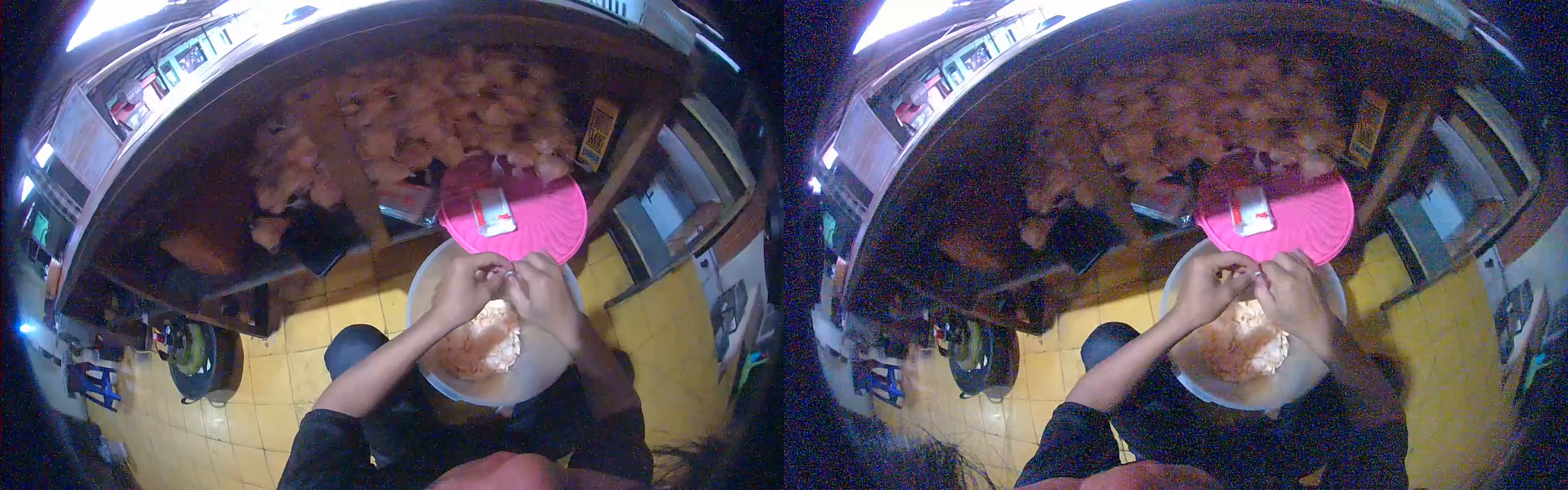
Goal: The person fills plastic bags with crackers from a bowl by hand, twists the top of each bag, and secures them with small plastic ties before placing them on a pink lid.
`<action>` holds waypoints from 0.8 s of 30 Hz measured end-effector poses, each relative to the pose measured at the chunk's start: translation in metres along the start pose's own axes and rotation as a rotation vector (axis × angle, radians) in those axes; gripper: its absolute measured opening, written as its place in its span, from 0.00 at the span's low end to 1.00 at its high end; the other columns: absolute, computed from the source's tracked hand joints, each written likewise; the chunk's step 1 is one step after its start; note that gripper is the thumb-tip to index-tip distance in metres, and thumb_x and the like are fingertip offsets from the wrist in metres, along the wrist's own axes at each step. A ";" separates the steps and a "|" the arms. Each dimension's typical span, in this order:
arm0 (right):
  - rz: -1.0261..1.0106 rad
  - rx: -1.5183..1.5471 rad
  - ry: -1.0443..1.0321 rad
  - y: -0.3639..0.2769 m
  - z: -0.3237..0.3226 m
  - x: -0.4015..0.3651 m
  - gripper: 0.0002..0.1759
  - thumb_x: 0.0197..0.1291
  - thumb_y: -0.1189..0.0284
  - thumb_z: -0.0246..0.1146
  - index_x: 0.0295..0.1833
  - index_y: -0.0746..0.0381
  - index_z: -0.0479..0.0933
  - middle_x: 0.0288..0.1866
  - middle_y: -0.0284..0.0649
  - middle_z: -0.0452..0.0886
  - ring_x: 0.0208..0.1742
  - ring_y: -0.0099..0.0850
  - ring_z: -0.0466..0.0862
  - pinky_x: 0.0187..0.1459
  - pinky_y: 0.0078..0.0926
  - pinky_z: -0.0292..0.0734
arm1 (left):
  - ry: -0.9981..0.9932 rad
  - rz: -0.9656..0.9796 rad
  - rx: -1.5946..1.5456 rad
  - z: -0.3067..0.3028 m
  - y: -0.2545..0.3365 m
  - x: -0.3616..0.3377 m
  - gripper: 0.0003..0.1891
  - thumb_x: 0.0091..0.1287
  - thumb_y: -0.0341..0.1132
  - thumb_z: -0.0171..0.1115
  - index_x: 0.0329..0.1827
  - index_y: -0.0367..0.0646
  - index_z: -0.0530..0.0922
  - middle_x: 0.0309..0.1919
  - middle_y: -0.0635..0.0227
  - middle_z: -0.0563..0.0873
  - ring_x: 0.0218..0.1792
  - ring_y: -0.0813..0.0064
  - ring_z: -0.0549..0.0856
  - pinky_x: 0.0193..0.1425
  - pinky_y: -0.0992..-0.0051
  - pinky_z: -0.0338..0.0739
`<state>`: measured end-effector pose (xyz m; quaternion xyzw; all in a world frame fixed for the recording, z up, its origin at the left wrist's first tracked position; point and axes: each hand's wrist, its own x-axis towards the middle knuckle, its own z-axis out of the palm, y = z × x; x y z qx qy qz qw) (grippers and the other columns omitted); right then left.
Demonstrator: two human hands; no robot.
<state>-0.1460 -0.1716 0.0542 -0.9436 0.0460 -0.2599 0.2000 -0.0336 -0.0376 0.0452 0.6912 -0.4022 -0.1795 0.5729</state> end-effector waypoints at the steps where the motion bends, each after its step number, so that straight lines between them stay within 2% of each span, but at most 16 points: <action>1: 0.009 -0.004 0.004 0.001 0.001 -0.001 0.06 0.52 0.72 0.63 0.33 0.63 0.79 0.31 0.45 0.77 0.35 0.45 0.79 0.49 0.45 0.72 | 0.015 0.037 0.009 0.001 -0.004 0.000 0.08 0.61 0.27 0.67 0.43 0.39 0.86 0.31 0.69 0.88 0.31 0.85 0.79 0.37 0.80 0.74; 3: -0.080 0.017 0.028 0.006 0.006 -0.002 0.06 0.51 0.72 0.63 0.30 0.64 0.79 0.28 0.45 0.77 0.33 0.46 0.79 0.44 0.44 0.73 | 0.021 0.075 0.016 0.002 -0.006 0.000 0.09 0.61 0.28 0.67 0.44 0.40 0.86 0.31 0.70 0.88 0.31 0.85 0.80 0.38 0.81 0.74; 6: -0.041 -0.028 0.080 0.002 0.000 -0.001 0.06 0.50 0.71 0.63 0.27 0.63 0.79 0.24 0.44 0.76 0.29 0.46 0.79 0.41 0.45 0.74 | -0.031 -0.001 0.004 0.001 -0.001 0.000 0.10 0.61 0.27 0.66 0.46 0.41 0.86 0.33 0.67 0.88 0.34 0.82 0.82 0.41 0.79 0.76; 8: -0.001 -0.003 0.080 0.003 -0.002 0.000 0.06 0.50 0.72 0.63 0.27 0.63 0.80 0.23 0.44 0.76 0.27 0.45 0.78 0.38 0.44 0.74 | 0.027 0.185 0.068 0.004 -0.001 0.000 0.11 0.61 0.27 0.64 0.47 0.40 0.85 0.35 0.61 0.87 0.33 0.74 0.83 0.39 0.75 0.76; 10: 0.038 0.024 0.085 0.002 -0.003 0.001 0.06 0.49 0.72 0.64 0.26 0.62 0.81 0.21 0.43 0.76 0.25 0.44 0.78 0.36 0.43 0.74 | 0.047 0.238 0.066 0.008 0.000 -0.001 0.12 0.61 0.26 0.63 0.47 0.39 0.85 0.36 0.60 0.87 0.35 0.70 0.83 0.41 0.73 0.76; 12: 0.201 0.256 0.079 0.000 -0.005 0.001 0.06 0.49 0.72 0.63 0.29 0.63 0.82 0.22 0.43 0.78 0.24 0.40 0.79 0.31 0.37 0.75 | 0.075 0.286 0.060 0.011 0.000 -0.001 0.12 0.60 0.25 0.62 0.47 0.39 0.85 0.37 0.60 0.86 0.37 0.66 0.83 0.42 0.71 0.76; 13: 0.201 0.257 0.079 0.001 -0.004 0.001 0.06 0.49 0.72 0.63 0.29 0.63 0.82 0.22 0.43 0.78 0.24 0.40 0.79 0.31 0.37 0.75 | 0.094 0.313 0.135 0.011 -0.001 -0.001 0.11 0.60 0.27 0.63 0.46 0.40 0.85 0.37 0.60 0.86 0.39 0.65 0.83 0.45 0.69 0.76; 15: 0.220 0.376 0.132 0.010 0.000 0.000 0.07 0.51 0.73 0.62 0.31 0.64 0.84 0.24 0.44 0.81 0.24 0.33 0.81 0.28 0.30 0.74 | 0.113 0.341 0.211 0.011 -0.001 0.000 0.11 0.60 0.28 0.63 0.45 0.42 0.86 0.37 0.61 0.87 0.41 0.63 0.84 0.48 0.67 0.76; 16: 0.219 0.376 0.133 0.014 0.001 -0.002 0.07 0.51 0.73 0.62 0.31 0.64 0.84 0.24 0.44 0.81 0.24 0.33 0.81 0.28 0.30 0.74 | 0.117 0.411 0.294 0.011 0.002 -0.001 0.10 0.60 0.30 0.64 0.44 0.43 0.86 0.37 0.62 0.86 0.42 0.63 0.83 0.51 0.64 0.73; 18: 0.417 0.582 0.021 0.023 0.001 -0.004 0.08 0.55 0.74 0.60 0.33 0.65 0.84 0.25 0.42 0.83 0.26 0.26 0.82 0.30 0.26 0.75 | 0.123 0.481 0.381 0.011 0.003 -0.001 0.10 0.60 0.31 0.65 0.44 0.44 0.86 0.37 0.63 0.86 0.43 0.62 0.81 0.53 0.61 0.71; 21: 0.446 0.721 -0.069 0.032 -0.005 -0.001 0.10 0.57 0.75 0.59 0.32 0.68 0.84 0.24 0.39 0.84 0.25 0.24 0.81 0.31 0.24 0.75 | 0.111 0.509 0.474 0.011 0.001 -0.003 0.10 0.59 0.34 0.66 0.43 0.46 0.86 0.38 0.66 0.86 0.44 0.64 0.79 0.54 0.60 0.67; 22: 0.466 0.886 -0.046 0.033 -0.005 -0.001 0.11 0.58 0.76 0.57 0.32 0.70 0.83 0.26 0.37 0.84 0.27 0.23 0.81 0.32 0.22 0.76 | 0.087 0.528 0.515 0.010 0.001 -0.003 0.10 0.58 0.34 0.67 0.43 0.46 0.86 0.39 0.68 0.86 0.44 0.64 0.79 0.54 0.60 0.67; 24: 0.466 1.004 -0.062 0.038 -0.012 0.001 0.11 0.58 0.76 0.57 0.33 0.70 0.83 0.27 0.38 0.84 0.28 0.23 0.81 0.33 0.22 0.76 | 0.066 0.545 0.555 0.011 0.001 -0.004 0.10 0.58 0.35 0.67 0.42 0.46 0.86 0.40 0.69 0.86 0.45 0.64 0.78 0.54 0.60 0.66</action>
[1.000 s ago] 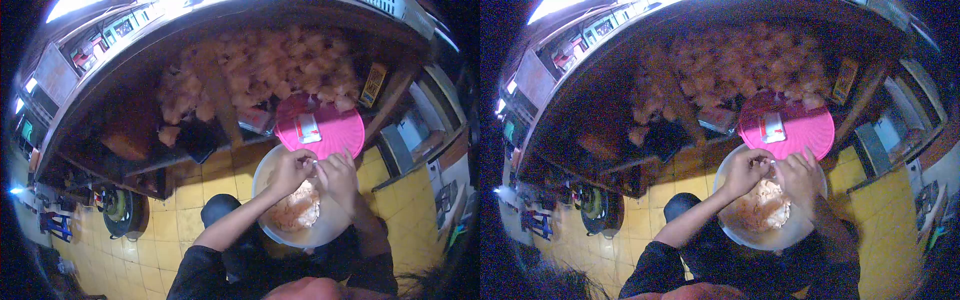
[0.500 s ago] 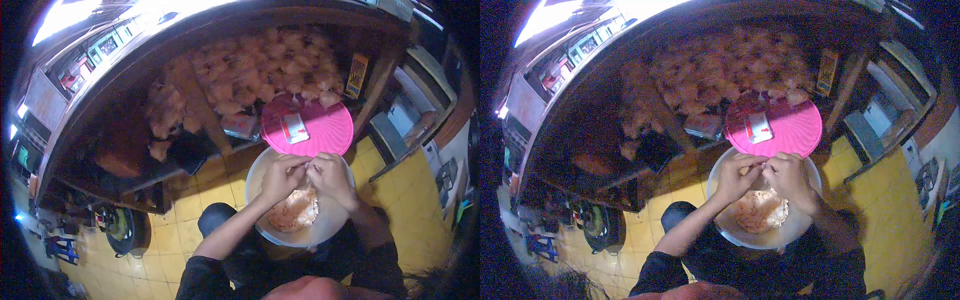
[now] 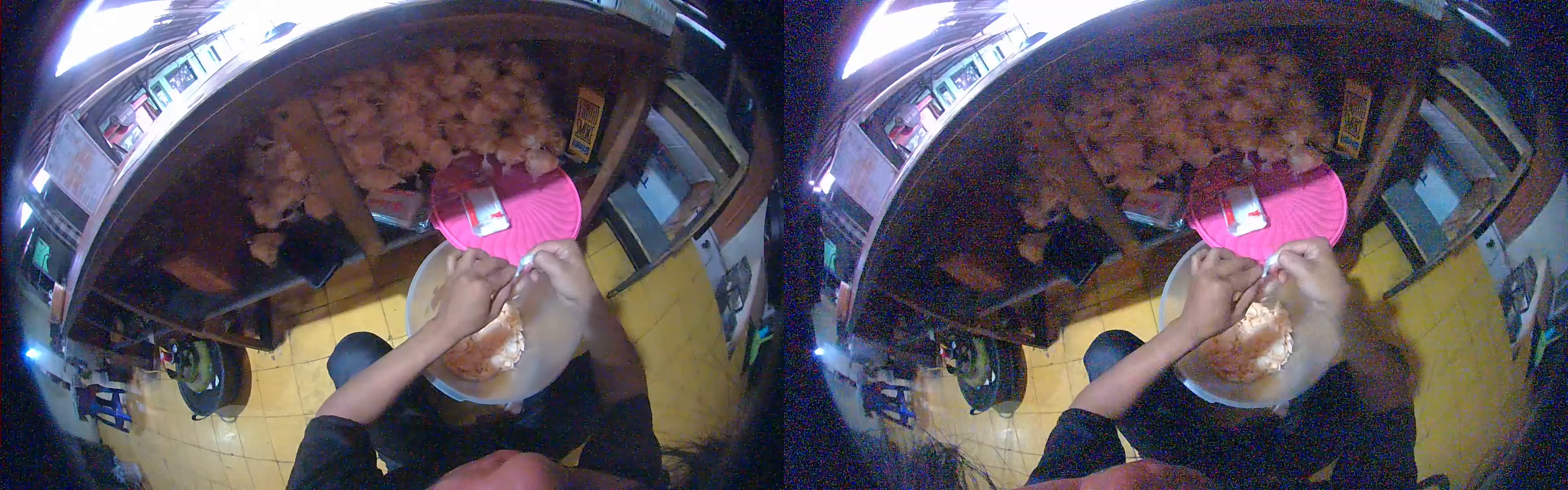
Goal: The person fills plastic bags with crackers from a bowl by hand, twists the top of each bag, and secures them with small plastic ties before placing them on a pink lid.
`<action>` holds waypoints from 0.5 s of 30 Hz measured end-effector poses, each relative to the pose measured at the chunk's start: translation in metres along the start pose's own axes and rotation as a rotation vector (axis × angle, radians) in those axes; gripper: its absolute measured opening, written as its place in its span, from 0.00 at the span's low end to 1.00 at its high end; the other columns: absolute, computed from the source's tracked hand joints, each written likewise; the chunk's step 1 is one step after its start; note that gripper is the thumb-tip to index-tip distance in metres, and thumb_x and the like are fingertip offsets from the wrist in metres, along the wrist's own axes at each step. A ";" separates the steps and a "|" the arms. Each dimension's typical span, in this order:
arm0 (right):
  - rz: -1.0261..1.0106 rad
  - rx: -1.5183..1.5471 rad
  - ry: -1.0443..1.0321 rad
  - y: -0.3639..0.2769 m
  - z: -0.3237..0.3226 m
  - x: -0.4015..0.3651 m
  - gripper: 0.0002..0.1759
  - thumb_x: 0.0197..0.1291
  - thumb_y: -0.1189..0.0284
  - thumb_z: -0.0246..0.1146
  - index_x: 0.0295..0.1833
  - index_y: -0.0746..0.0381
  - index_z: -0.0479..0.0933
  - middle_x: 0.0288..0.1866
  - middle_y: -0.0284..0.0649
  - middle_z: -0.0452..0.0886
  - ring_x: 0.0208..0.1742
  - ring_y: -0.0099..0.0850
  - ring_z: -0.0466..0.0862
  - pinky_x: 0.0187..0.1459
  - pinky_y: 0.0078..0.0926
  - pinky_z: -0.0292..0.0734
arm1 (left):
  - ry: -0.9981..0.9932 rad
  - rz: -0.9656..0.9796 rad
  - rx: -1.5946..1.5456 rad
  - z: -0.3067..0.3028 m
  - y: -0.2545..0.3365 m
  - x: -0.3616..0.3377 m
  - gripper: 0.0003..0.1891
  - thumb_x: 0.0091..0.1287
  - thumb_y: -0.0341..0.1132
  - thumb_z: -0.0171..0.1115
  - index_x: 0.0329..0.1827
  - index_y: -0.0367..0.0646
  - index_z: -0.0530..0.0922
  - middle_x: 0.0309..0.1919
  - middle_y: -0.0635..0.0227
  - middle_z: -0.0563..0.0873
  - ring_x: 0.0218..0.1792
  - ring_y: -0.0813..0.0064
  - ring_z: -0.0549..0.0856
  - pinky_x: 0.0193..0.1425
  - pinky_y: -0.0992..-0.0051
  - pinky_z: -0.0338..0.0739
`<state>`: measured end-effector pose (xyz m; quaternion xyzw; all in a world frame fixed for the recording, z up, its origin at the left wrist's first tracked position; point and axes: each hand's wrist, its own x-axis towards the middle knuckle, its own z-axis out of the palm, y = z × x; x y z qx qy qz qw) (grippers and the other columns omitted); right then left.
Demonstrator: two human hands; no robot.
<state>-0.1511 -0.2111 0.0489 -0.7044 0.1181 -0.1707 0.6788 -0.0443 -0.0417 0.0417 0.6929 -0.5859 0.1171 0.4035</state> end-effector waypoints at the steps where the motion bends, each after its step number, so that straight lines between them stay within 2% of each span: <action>1: 0.012 0.111 -0.038 -0.001 -0.005 0.000 0.11 0.59 0.76 0.56 0.33 0.71 0.83 0.28 0.39 0.84 0.29 0.23 0.81 0.34 0.22 0.76 | -0.003 0.031 0.029 0.001 0.001 -0.001 0.10 0.58 0.35 0.67 0.41 0.46 0.86 0.38 0.68 0.86 0.42 0.65 0.79 0.53 0.61 0.68; 3: 0.055 0.146 -0.063 0.003 -0.010 0.001 0.12 0.61 0.77 0.55 0.34 0.71 0.83 0.29 0.39 0.84 0.30 0.23 0.81 0.36 0.21 0.77 | -0.008 0.062 0.058 0.002 -0.002 -0.003 0.09 0.58 0.35 0.66 0.41 0.46 0.86 0.36 0.68 0.86 0.39 0.65 0.80 0.51 0.62 0.69; 5: 0.127 -0.065 -0.243 -0.001 -0.013 0.003 0.11 0.63 0.75 0.58 0.38 0.71 0.83 0.31 0.38 0.84 0.31 0.23 0.81 0.36 0.21 0.77 | -0.329 -0.145 -0.188 -0.002 -0.008 -0.006 0.08 0.59 0.34 0.64 0.40 0.45 0.86 0.34 0.65 0.86 0.33 0.67 0.82 0.44 0.64 0.74; 6: 0.123 -0.065 -0.240 -0.001 -0.014 0.004 0.11 0.63 0.75 0.58 0.38 0.71 0.83 0.31 0.38 0.84 0.31 0.23 0.81 0.36 0.21 0.77 | -0.330 -0.140 -0.187 -0.009 -0.012 -0.003 0.08 0.59 0.34 0.64 0.40 0.45 0.86 0.34 0.65 0.86 0.33 0.67 0.82 0.44 0.64 0.74; 8: 0.088 -0.175 -0.174 -0.001 -0.015 0.006 0.10 0.64 0.73 0.62 0.43 0.69 0.82 0.35 0.37 0.85 0.33 0.21 0.81 0.37 0.21 0.77 | -0.632 -0.399 -0.214 -0.031 -0.023 0.006 0.07 0.59 0.34 0.63 0.36 0.42 0.85 0.32 0.57 0.87 0.32 0.58 0.86 0.38 0.65 0.78; 9: 0.076 -0.177 -0.169 -0.003 -0.017 0.008 0.10 0.64 0.73 0.62 0.43 0.69 0.82 0.35 0.37 0.85 0.33 0.21 0.81 0.37 0.21 0.77 | -0.373 -0.393 -0.131 -0.041 -0.028 0.010 0.07 0.60 0.32 0.62 0.38 0.42 0.85 0.34 0.56 0.87 0.34 0.58 0.86 0.40 0.64 0.78; 10: 0.027 -0.181 -0.077 -0.005 -0.021 0.010 0.10 0.64 0.72 0.63 0.44 0.69 0.82 0.36 0.36 0.84 0.34 0.21 0.81 0.38 0.21 0.77 | -0.110 -0.381 -0.051 -0.050 -0.031 0.016 0.07 0.61 0.30 0.61 0.40 0.42 0.85 0.36 0.54 0.86 0.35 0.57 0.86 0.41 0.63 0.78; 11: -0.018 -0.181 0.017 -0.006 -0.023 0.011 0.11 0.64 0.72 0.64 0.45 0.68 0.81 0.37 0.35 0.84 0.36 0.21 0.80 0.38 0.21 0.77 | 0.301 -0.177 -0.053 -0.057 -0.037 0.029 0.13 0.62 0.25 0.59 0.50 0.38 0.81 0.46 0.48 0.84 0.45 0.53 0.85 0.49 0.63 0.78; 12: -0.019 -0.177 0.021 -0.005 -0.024 0.013 0.11 0.64 0.72 0.64 0.45 0.68 0.81 0.37 0.35 0.84 0.36 0.21 0.80 0.38 0.21 0.77 | 0.474 -0.162 0.019 -0.070 -0.035 0.047 0.19 0.61 0.21 0.57 0.57 0.34 0.75 0.55 0.44 0.79 0.58 0.48 0.80 0.61 0.62 0.74; 13: -0.024 -0.143 0.069 -0.003 -0.025 0.015 0.11 0.63 0.72 0.64 0.46 0.68 0.81 0.36 0.35 0.83 0.36 0.22 0.81 0.39 0.22 0.77 | 0.640 -0.077 0.063 -0.079 -0.023 0.063 0.22 0.60 0.20 0.58 0.60 0.32 0.72 0.58 0.43 0.77 0.66 0.47 0.73 0.68 0.63 0.67; 15: -0.034 -0.111 0.118 0.006 -0.024 0.019 0.11 0.62 0.72 0.64 0.47 0.68 0.81 0.35 0.36 0.83 0.37 0.24 0.81 0.39 0.22 0.78 | 0.569 -0.015 0.000 -0.067 -0.046 0.063 0.21 0.58 0.19 0.59 0.56 0.34 0.75 0.57 0.45 0.78 0.65 0.48 0.73 0.69 0.63 0.67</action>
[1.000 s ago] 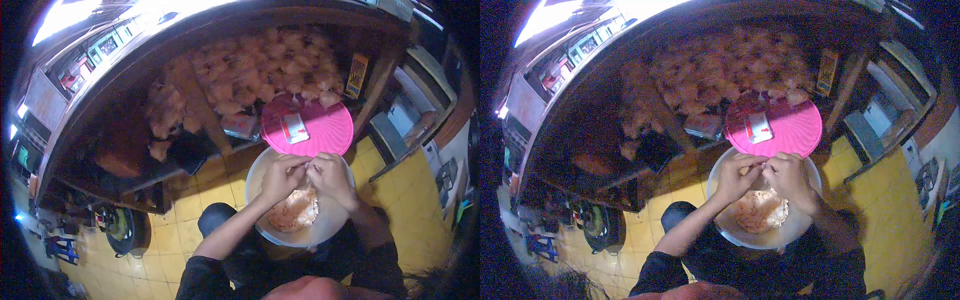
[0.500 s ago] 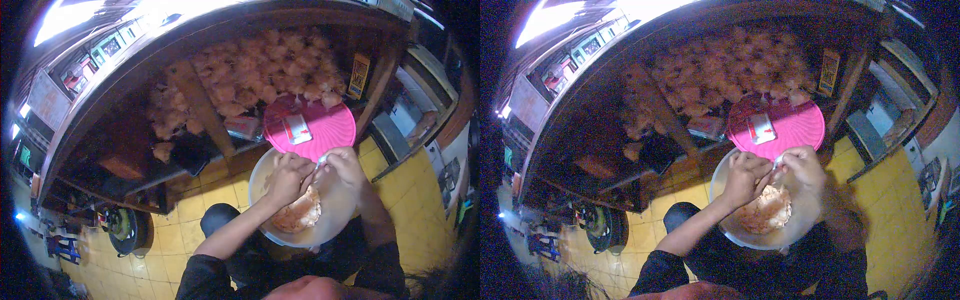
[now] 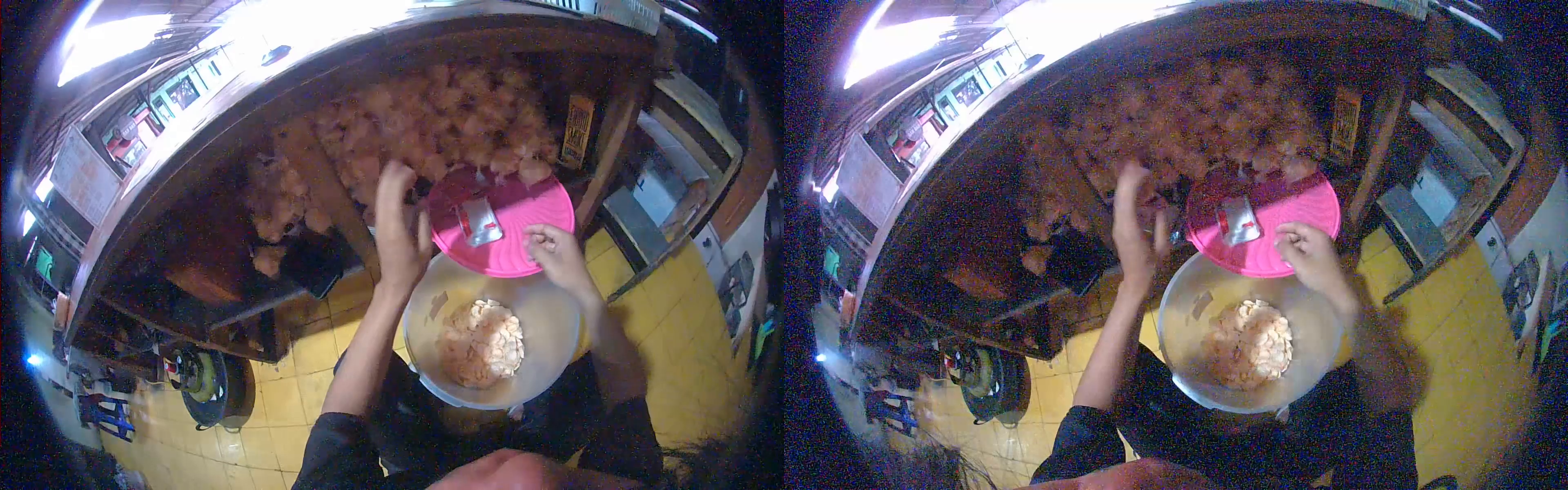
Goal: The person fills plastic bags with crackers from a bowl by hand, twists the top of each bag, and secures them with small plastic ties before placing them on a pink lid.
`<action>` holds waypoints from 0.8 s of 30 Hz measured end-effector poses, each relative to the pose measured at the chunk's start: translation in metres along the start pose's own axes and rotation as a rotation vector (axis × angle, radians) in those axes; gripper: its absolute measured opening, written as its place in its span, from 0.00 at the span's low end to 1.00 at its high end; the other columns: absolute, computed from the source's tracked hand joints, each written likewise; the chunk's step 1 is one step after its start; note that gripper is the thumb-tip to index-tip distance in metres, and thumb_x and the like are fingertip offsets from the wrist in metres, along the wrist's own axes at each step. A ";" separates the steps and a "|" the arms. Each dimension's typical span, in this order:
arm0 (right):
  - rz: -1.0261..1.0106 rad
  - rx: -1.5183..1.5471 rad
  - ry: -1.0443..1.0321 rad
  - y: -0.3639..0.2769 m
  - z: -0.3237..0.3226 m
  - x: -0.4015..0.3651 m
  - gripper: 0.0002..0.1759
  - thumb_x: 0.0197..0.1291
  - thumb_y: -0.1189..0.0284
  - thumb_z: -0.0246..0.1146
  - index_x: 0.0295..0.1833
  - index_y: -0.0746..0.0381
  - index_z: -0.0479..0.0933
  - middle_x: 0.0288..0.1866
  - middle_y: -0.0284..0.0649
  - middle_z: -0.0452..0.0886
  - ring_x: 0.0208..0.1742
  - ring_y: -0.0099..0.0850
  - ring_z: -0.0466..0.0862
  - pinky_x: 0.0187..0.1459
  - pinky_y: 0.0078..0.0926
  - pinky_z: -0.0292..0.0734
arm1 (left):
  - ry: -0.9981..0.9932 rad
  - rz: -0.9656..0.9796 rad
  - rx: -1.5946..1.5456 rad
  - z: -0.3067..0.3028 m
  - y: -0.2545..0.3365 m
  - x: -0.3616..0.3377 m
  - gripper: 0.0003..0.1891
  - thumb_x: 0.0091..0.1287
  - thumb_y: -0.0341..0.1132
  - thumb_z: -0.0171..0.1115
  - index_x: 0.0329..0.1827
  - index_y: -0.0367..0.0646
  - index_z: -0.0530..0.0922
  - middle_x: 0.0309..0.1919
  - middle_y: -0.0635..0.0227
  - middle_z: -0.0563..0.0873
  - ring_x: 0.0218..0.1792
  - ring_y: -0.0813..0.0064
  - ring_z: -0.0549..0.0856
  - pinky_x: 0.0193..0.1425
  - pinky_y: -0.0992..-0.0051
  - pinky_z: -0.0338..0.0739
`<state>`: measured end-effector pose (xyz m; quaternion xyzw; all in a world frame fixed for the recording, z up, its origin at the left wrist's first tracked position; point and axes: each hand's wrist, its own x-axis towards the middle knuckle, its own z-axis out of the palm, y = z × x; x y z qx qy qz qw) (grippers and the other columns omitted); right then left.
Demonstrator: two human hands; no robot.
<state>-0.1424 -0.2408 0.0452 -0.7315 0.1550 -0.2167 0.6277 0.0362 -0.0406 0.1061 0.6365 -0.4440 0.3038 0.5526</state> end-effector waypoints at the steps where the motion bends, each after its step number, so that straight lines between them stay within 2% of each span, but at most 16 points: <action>1: -0.135 -0.242 0.042 0.010 0.005 0.002 0.12 0.61 0.72 0.65 0.48 0.67 0.81 0.36 0.38 0.83 0.36 0.27 0.82 0.39 0.23 0.78 | -0.154 0.040 0.037 0.007 -0.010 -0.010 0.20 0.56 0.19 0.60 0.54 0.35 0.76 0.56 0.46 0.79 0.63 0.47 0.74 0.67 0.61 0.69; 2: -0.265 -0.485 0.085 0.018 0.010 0.005 0.13 0.60 0.72 0.65 0.49 0.66 0.80 0.36 0.41 0.83 0.36 0.31 0.83 0.39 0.25 0.79 | -0.309 0.077 0.073 0.015 -0.019 -0.024 0.19 0.54 0.19 0.61 0.52 0.35 0.77 0.55 0.47 0.79 0.61 0.47 0.76 0.65 0.60 0.71; 3: -0.262 -0.575 0.026 0.021 0.013 0.006 0.14 0.57 0.74 0.64 0.50 0.66 0.80 0.46 0.44 0.81 0.44 0.36 0.82 0.45 0.28 0.79 | -0.487 0.024 0.079 0.023 -0.028 -0.038 0.18 0.52 0.20 0.62 0.49 0.38 0.79 0.53 0.50 0.80 0.56 0.47 0.79 0.61 0.57 0.73; 4: -0.256 -0.575 0.024 0.028 0.017 0.009 0.14 0.57 0.74 0.64 0.50 0.66 0.80 0.46 0.44 0.81 0.44 0.36 0.82 0.45 0.28 0.79 | -0.596 0.042 0.113 0.032 -0.037 -0.054 0.20 0.53 0.23 0.63 0.51 0.41 0.80 0.52 0.50 0.81 0.54 0.48 0.80 0.58 0.56 0.75; 6: -0.531 -0.837 0.046 0.045 0.029 0.019 0.17 0.53 0.76 0.64 0.51 0.64 0.81 0.55 0.50 0.77 0.55 0.46 0.78 0.56 0.37 0.75 | -0.667 0.049 0.127 0.059 -0.061 -0.083 0.17 0.55 0.28 0.64 0.49 0.45 0.82 0.49 0.50 0.81 0.50 0.50 0.81 0.56 0.57 0.75; 7: -0.459 -0.908 0.034 0.049 0.038 0.028 0.18 0.53 0.76 0.62 0.52 0.62 0.81 0.60 0.52 0.74 0.61 0.50 0.74 0.63 0.41 0.70 | -0.694 0.126 0.201 0.072 -0.069 -0.092 0.15 0.55 0.30 0.64 0.47 0.45 0.83 0.47 0.51 0.82 0.48 0.51 0.81 0.54 0.58 0.75; 9: -0.492 -1.025 0.117 0.053 0.047 0.035 0.18 0.55 0.75 0.60 0.53 0.61 0.81 0.59 0.51 0.75 0.60 0.49 0.75 0.61 0.40 0.71 | -0.676 0.228 0.294 0.083 -0.068 -0.092 0.09 0.57 0.34 0.63 0.40 0.46 0.84 0.40 0.55 0.83 0.42 0.56 0.82 0.50 0.60 0.74; 10: -0.526 -1.144 0.201 0.057 0.049 0.039 0.18 0.56 0.75 0.59 0.53 0.60 0.81 0.58 0.50 0.76 0.59 0.47 0.76 0.60 0.40 0.73 | -0.680 0.228 0.292 0.083 -0.067 -0.087 0.09 0.57 0.34 0.63 0.40 0.46 0.84 0.40 0.55 0.83 0.42 0.56 0.82 0.50 0.60 0.74; 11: -0.518 -1.143 0.202 0.064 0.049 0.044 0.18 0.56 0.75 0.59 0.53 0.60 0.81 0.58 0.50 0.76 0.59 0.47 0.76 0.60 0.40 0.73 | -0.782 0.156 0.303 0.083 -0.066 -0.082 0.11 0.57 0.34 0.63 0.43 0.48 0.84 0.43 0.56 0.84 0.44 0.56 0.82 0.50 0.59 0.75; 12: -0.347 -1.027 0.173 0.068 0.051 0.050 0.16 0.58 0.72 0.58 0.50 0.59 0.82 0.54 0.48 0.79 0.56 0.47 0.78 0.57 0.41 0.74 | -0.883 0.084 0.315 0.084 -0.067 -0.082 0.12 0.58 0.33 0.63 0.46 0.49 0.84 0.47 0.56 0.85 0.47 0.55 0.83 0.51 0.58 0.77; 13: -0.183 -0.908 0.144 0.070 0.050 0.054 0.14 0.59 0.69 0.57 0.47 0.59 0.82 0.51 0.47 0.82 0.53 0.46 0.80 0.54 0.42 0.75 | -0.887 0.086 0.312 0.086 -0.068 -0.084 0.12 0.58 0.33 0.63 0.46 0.49 0.84 0.47 0.56 0.85 0.47 0.55 0.83 0.51 0.58 0.77; 14: -0.181 -0.909 0.147 0.072 0.048 0.056 0.14 0.59 0.69 0.57 0.47 0.59 0.82 0.51 0.47 0.82 0.53 0.46 0.80 0.54 0.42 0.75 | -0.840 0.072 0.367 0.087 -0.068 -0.085 0.13 0.57 0.32 0.63 0.45 0.49 0.83 0.43 0.57 0.85 0.44 0.55 0.83 0.49 0.58 0.77; 17: -0.316 -1.023 0.124 0.056 0.046 0.052 0.11 0.59 0.70 0.58 0.42 0.60 0.83 0.44 0.46 0.84 0.49 0.45 0.82 0.51 0.40 0.76 | -0.779 0.048 0.438 0.087 -0.064 -0.087 0.13 0.55 0.32 0.64 0.44 0.47 0.83 0.37 0.58 0.84 0.41 0.55 0.83 0.46 0.58 0.77; 20: -0.387 -0.950 0.182 0.056 0.046 0.049 0.08 0.56 0.73 0.61 0.39 0.61 0.83 0.45 0.45 0.83 0.49 0.44 0.82 0.50 0.41 0.77 | -0.729 0.030 0.430 0.084 -0.052 -0.085 0.10 0.55 0.32 0.64 0.41 0.46 0.82 0.36 0.59 0.84 0.41 0.56 0.83 0.44 0.58 0.76; 22: -0.529 -0.792 0.185 0.055 0.043 0.045 0.06 0.54 0.77 0.62 0.37 0.63 0.82 0.44 0.45 0.82 0.48 0.45 0.81 0.50 0.42 0.76 | -0.692 0.018 0.401 0.083 -0.042 -0.085 0.09 0.55 0.33 0.64 0.39 0.46 0.81 0.36 0.60 0.83 0.41 0.56 0.83 0.43 0.57 0.76; 24: -0.510 -0.698 0.179 0.050 0.044 0.040 0.05 0.54 0.79 0.62 0.36 0.64 0.81 0.44 0.46 0.82 0.47 0.45 0.81 0.49 0.41 0.76 | -0.610 0.082 0.343 0.082 -0.035 -0.083 0.06 0.56 0.34 0.64 0.35 0.47 0.80 0.37 0.62 0.84 0.42 0.57 0.83 0.42 0.58 0.75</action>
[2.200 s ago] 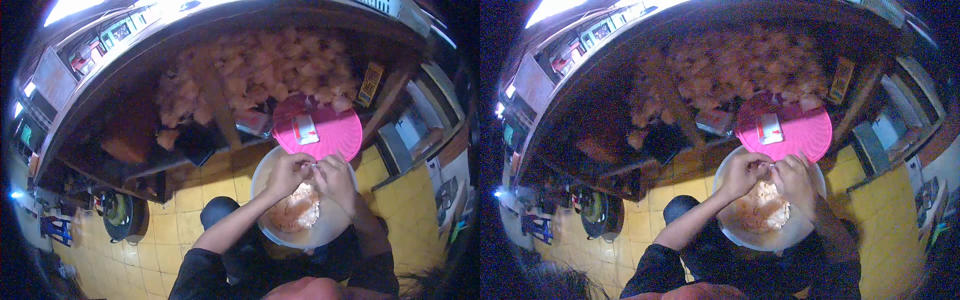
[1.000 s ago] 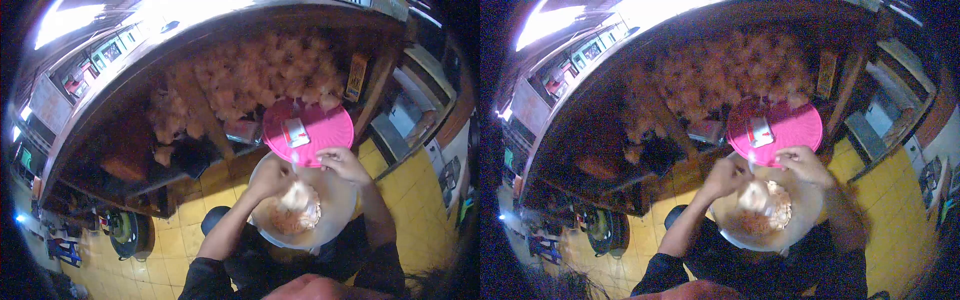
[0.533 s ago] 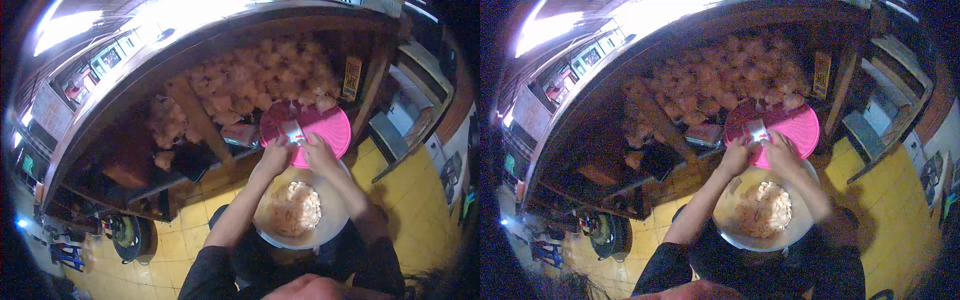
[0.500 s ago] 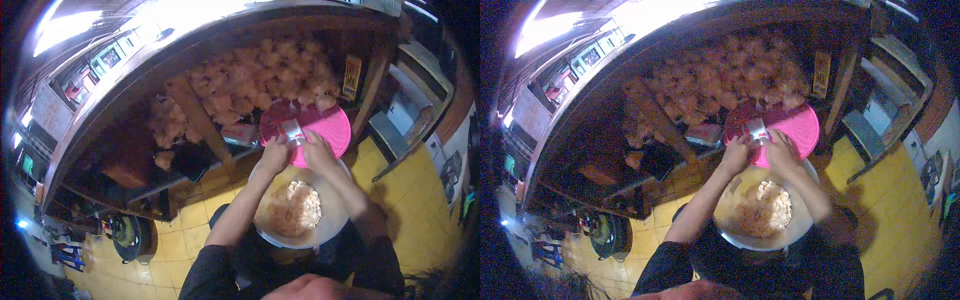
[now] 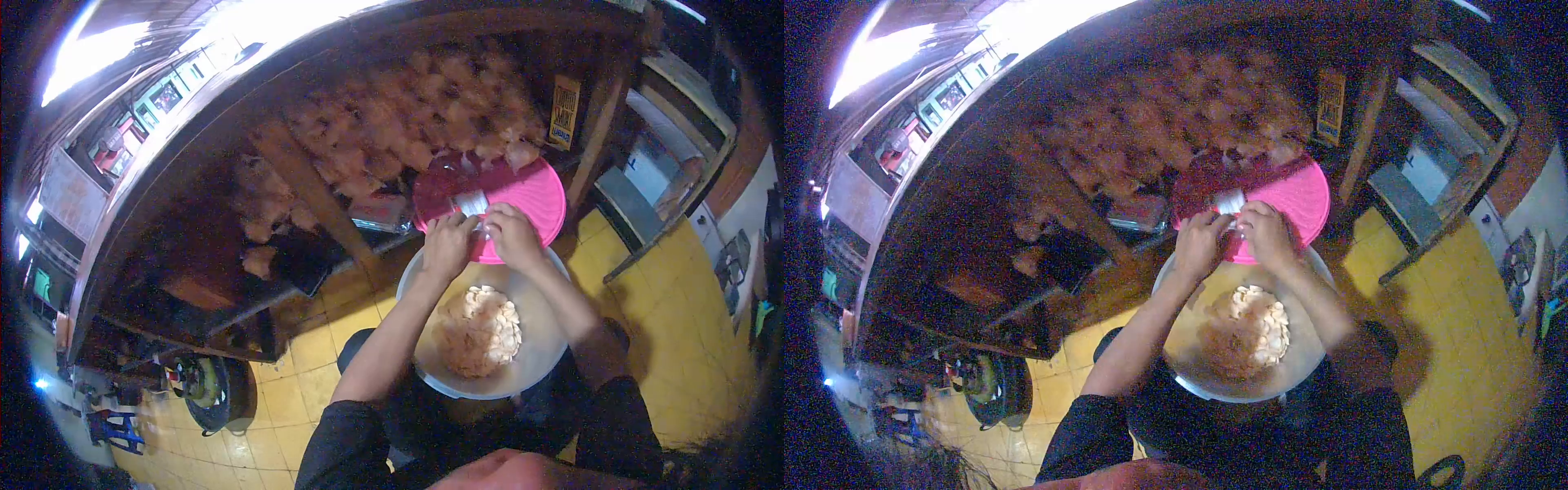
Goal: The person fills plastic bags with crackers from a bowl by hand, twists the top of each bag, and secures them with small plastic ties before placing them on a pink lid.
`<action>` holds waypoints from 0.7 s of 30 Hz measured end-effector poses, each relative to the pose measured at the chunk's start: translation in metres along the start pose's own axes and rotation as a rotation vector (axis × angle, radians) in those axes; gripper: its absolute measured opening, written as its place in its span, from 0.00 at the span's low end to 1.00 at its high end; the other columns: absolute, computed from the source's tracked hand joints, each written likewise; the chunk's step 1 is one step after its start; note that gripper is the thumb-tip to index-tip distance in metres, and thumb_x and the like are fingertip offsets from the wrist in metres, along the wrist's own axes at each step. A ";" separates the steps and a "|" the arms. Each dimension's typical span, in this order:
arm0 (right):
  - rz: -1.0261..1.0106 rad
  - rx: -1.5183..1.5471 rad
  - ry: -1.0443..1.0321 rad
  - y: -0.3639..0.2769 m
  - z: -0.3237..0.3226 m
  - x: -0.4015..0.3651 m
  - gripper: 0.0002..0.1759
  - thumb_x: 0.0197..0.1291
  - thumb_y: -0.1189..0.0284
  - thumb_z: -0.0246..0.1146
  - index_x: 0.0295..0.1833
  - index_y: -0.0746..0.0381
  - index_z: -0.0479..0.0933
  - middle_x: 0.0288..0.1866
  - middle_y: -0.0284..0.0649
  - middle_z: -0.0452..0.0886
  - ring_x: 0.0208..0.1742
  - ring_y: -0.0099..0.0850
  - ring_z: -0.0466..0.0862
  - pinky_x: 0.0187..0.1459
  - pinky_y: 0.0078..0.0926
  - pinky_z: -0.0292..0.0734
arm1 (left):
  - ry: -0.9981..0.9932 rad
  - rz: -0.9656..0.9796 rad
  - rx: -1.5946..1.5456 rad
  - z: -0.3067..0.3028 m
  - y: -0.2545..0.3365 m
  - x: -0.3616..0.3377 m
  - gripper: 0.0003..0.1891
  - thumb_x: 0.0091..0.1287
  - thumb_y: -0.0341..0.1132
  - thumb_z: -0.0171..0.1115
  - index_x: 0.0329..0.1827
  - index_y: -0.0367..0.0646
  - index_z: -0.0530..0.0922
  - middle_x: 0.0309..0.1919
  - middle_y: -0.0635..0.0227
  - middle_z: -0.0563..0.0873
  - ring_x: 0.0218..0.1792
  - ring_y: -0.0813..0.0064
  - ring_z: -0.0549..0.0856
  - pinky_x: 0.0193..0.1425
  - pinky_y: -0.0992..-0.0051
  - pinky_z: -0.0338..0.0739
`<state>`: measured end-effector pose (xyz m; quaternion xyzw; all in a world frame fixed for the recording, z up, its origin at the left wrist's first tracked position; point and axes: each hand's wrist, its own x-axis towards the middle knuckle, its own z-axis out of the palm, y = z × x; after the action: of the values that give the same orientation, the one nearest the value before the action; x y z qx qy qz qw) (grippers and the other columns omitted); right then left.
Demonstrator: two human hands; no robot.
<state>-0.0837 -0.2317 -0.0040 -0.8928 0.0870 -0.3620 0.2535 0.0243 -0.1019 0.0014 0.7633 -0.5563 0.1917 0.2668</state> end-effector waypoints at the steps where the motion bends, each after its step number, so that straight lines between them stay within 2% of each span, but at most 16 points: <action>1: 0.026 0.095 0.011 -0.003 -0.002 0.000 0.04 0.54 0.81 0.61 0.35 0.65 0.79 0.43 0.46 0.81 0.46 0.46 0.81 0.48 0.40 0.76 | 0.000 0.000 -0.003 0.003 -0.001 -0.001 0.06 0.56 0.34 0.64 0.35 0.47 0.80 0.37 0.62 0.84 0.42 0.57 0.83 0.42 0.58 0.75; 2: 0.026 0.093 0.010 -0.002 -0.005 0.000 0.04 0.54 0.81 0.61 0.35 0.65 0.79 0.43 0.46 0.81 0.46 0.46 0.81 0.48 0.40 0.76 | -0.024 -0.005 0.035 0.006 -0.003 -0.001 0.07 0.56 0.35 0.64 0.36 0.48 0.81 0.37 0.63 0.84 0.41 0.57 0.83 0.43 0.58 0.74; 4: -0.015 0.178 -0.046 0.001 -0.012 0.000 0.02 0.60 0.79 0.59 0.37 0.65 0.77 0.38 0.41 0.80 0.41 0.37 0.81 0.45 0.34 0.75 | -0.047 -0.012 0.073 0.006 -0.004 0.000 0.07 0.56 0.35 0.65 0.37 0.49 0.81 0.36 0.63 0.84 0.41 0.58 0.84 0.43 0.58 0.73; 5: -0.017 0.177 -0.050 0.002 -0.016 -0.002 0.02 0.60 0.79 0.59 0.37 0.65 0.77 0.38 0.41 0.80 0.41 0.37 0.81 0.45 0.34 0.75 | -0.080 -0.074 0.070 0.006 -0.006 0.000 0.08 0.55 0.36 0.65 0.38 0.50 0.82 0.37 0.64 0.84 0.40 0.58 0.84 0.43 0.58 0.73; 7: 0.281 0.543 -0.176 -0.003 -0.031 -0.004 0.03 0.67 0.75 0.56 0.41 0.63 0.74 0.34 0.34 0.78 0.37 0.25 0.78 0.41 0.26 0.75 | -0.108 -0.141 0.064 0.005 -0.009 0.001 0.09 0.55 0.36 0.65 0.40 0.52 0.83 0.37 0.64 0.84 0.40 0.58 0.84 0.43 0.58 0.73; 8: 0.282 0.540 -0.179 -0.003 -0.037 -0.004 0.03 0.67 0.75 0.56 0.41 0.63 0.74 0.34 0.34 0.78 0.37 0.25 0.78 0.41 0.26 0.75 | -0.091 -0.139 0.043 0.003 -0.012 -0.001 0.10 0.55 0.36 0.66 0.41 0.52 0.83 0.37 0.64 0.84 0.40 0.57 0.84 0.43 0.57 0.74; 10: 0.342 0.605 -0.012 -0.003 -0.049 -0.005 0.06 0.72 0.72 0.54 0.44 0.62 0.74 0.32 0.29 0.76 0.35 0.18 0.76 0.38 0.21 0.73 | -0.079 -0.139 0.014 -0.001 -0.016 -0.003 0.11 0.54 0.36 0.66 0.42 0.53 0.84 0.37 0.64 0.84 0.40 0.57 0.84 0.42 0.57 0.75; 12: 0.290 0.633 0.052 -0.007 -0.060 -0.001 0.05 0.71 0.72 0.55 0.45 0.63 0.74 0.31 0.31 0.78 0.32 0.17 0.76 0.36 0.18 0.73 | -0.181 -0.154 0.031 -0.009 -0.017 -0.002 0.13 0.52 0.35 0.68 0.42 0.53 0.84 0.38 0.65 0.85 0.40 0.57 0.84 0.45 0.56 0.76; 13: 0.355 0.678 0.102 -0.015 -0.065 0.000 0.05 0.70 0.73 0.57 0.45 0.63 0.74 0.32 0.31 0.79 0.32 0.18 0.77 0.36 0.18 0.73 | -0.227 -0.184 -0.047 -0.015 -0.017 -0.002 0.17 0.50 0.34 0.69 0.46 0.50 0.84 0.44 0.59 0.84 0.46 0.54 0.83 0.51 0.56 0.75; 14: 0.426 0.722 0.154 -0.018 -0.068 -0.003 0.05 0.69 0.74 0.58 0.46 0.63 0.74 0.33 0.32 0.80 0.33 0.18 0.77 0.37 0.18 0.73 | -0.239 -0.179 -0.054 -0.018 -0.013 -0.004 0.17 0.50 0.34 0.69 0.46 0.50 0.84 0.44 0.59 0.84 0.46 0.54 0.83 0.51 0.56 0.75; 16: 0.471 0.674 0.173 -0.011 -0.069 -0.005 0.05 0.67 0.76 0.60 0.46 0.63 0.75 0.37 0.34 0.82 0.37 0.19 0.78 0.38 0.20 0.73 | 0.092 -0.128 -0.012 -0.025 -0.002 -0.005 0.22 0.50 0.33 0.70 0.51 0.45 0.82 0.49 0.53 0.82 0.52 0.50 0.79 0.57 0.55 0.73; 17: 0.494 0.666 0.205 -0.012 -0.069 -0.006 0.06 0.66 0.76 0.60 0.47 0.63 0.75 0.38 0.34 0.82 0.39 0.20 0.79 0.39 0.20 0.73 | 0.126 -0.111 -0.072 -0.033 0.005 -0.005 0.24 0.51 0.32 0.70 0.53 0.40 0.78 0.50 0.50 0.80 0.54 0.48 0.77 0.59 0.55 0.71; 18: 0.517 0.658 0.236 -0.012 -0.070 -0.007 0.06 0.65 0.77 0.61 0.47 0.63 0.76 0.39 0.34 0.83 0.41 0.20 0.79 0.41 0.20 0.73 | 0.111 -0.098 -0.079 -0.045 0.015 -0.004 0.24 0.51 0.32 0.70 0.53 0.40 0.78 0.50 0.50 0.80 0.54 0.48 0.77 0.59 0.55 0.71; 20: 0.526 0.676 0.269 -0.014 -0.068 -0.008 0.07 0.63 0.78 0.61 0.47 0.64 0.77 0.39 0.35 0.83 0.43 0.20 0.80 0.43 0.20 0.74 | 0.265 -0.009 -0.243 -0.065 0.030 -0.006 0.24 0.51 0.32 0.71 0.51 0.38 0.76 0.50 0.52 0.79 0.53 0.50 0.77 0.58 0.55 0.71; 21: 0.507 0.610 0.257 -0.015 -0.066 -0.008 0.07 0.63 0.77 0.62 0.46 0.65 0.77 0.38 0.35 0.83 0.42 0.21 0.80 0.43 0.20 0.75 | 0.236 0.050 -0.368 -0.067 0.036 -0.011 0.20 0.52 0.34 0.71 0.47 0.37 0.77 0.51 0.52 0.78 0.53 0.51 0.77 0.56 0.58 0.72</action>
<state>-0.1358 -0.2415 0.0391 -0.6748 0.2240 -0.4056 0.5745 -0.0135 -0.0604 0.0547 0.6600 -0.5655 0.1813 0.4601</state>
